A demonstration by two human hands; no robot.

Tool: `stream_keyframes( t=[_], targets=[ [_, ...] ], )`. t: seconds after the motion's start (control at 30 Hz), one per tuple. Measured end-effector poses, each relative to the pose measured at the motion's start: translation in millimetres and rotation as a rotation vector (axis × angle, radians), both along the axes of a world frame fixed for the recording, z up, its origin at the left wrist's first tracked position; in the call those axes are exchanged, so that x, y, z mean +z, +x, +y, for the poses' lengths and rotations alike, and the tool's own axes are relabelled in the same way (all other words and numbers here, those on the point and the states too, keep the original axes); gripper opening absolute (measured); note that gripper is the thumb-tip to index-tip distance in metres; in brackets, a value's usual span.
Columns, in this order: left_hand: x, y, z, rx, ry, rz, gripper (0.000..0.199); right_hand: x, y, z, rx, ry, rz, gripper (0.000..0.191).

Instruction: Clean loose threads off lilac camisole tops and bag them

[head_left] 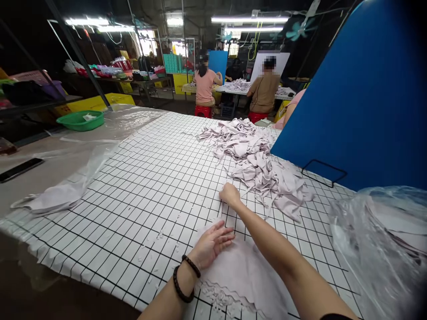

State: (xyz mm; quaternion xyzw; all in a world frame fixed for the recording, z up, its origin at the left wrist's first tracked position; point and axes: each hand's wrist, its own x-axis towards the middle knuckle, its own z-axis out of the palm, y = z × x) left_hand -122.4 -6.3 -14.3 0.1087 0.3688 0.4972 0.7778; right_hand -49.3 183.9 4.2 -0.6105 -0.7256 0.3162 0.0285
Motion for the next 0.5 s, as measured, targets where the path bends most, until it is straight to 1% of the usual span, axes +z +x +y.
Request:
stream_keyframes(
  t=[0.07, 0.13, 0.23, 0.3, 0.4, 0.5],
  targets=[
    [-0.2, -1.8, -0.1, 0.001, -0.017, -0.011, 0.064, -6.6, 6.0, 13.9, -0.067, -0.070, 0.134, 0.007],
    [1.0, -1.9, 0.5, 0.004, -0.038, -0.004, 0.064, -11.0, 15.3, 26.3, -0.107, -0.161, 0.293, 0.003],
    [2.7, -1.7, 2.0, 0.005, -0.057, -0.001, 0.065, -14.3, 31.1, 40.2, -0.114, -0.293, 0.513, 0.004],
    [2.9, -2.2, 2.5, 0.004, -0.062, -0.003, 0.066, -15.3, 40.4, 45.9, -0.116, -0.355, 0.641, 0.006],
    [1.6, -3.6, 2.1, -0.003, -0.058, -0.012, 0.067, -15.8, 49.7, 50.4, -0.121, -0.417, 0.800, 0.014],
    [-0.3, -4.7, 1.1, -0.011, -0.038, -0.027, 0.069, -12.4, 53.6, 51.2, -0.107, -0.461, 0.909, 0.017]
  ],
)
